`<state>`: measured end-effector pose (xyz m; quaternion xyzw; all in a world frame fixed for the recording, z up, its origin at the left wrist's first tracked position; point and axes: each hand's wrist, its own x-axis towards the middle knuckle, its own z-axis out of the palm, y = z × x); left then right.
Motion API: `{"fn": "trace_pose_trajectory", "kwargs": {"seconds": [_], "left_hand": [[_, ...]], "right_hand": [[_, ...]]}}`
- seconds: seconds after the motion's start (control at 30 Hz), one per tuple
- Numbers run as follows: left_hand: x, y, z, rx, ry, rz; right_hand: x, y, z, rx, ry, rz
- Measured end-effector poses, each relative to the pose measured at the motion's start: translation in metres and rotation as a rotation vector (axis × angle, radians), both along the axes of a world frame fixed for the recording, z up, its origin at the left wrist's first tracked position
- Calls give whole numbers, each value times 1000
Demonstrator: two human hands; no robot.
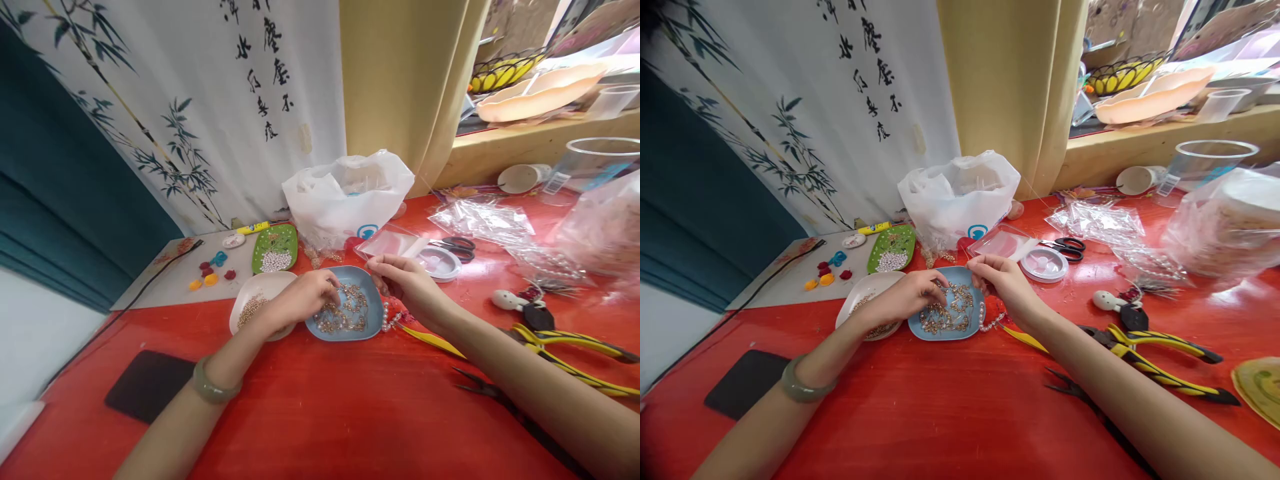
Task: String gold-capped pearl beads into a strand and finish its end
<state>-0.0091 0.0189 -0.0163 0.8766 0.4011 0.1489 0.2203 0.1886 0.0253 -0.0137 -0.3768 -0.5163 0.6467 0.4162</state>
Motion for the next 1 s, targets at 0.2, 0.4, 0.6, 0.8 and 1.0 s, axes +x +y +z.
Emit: {"fn": "trace_pose_trajectory", "kwargs": {"seconds": [0.2, 0.4, 0.6, 0.8, 1.0], "left_hand": [[-7, 3, 9, 63, 116, 131], [-6, 3, 6, 63, 164, 55], [-8, 5, 4, 70, 117, 66], [-8, 1, 4, 185, 298, 76], [-3, 0, 5, 169, 257, 99]], "right_hand": [[1, 2, -1, -6, -6, -19], [2, 2, -2, 4, -27, -21], [1, 2, -3, -10, -20, -18], [0, 2, -2, -15, -32, -8], [0, 0, 0, -14, -44, -1]]}}
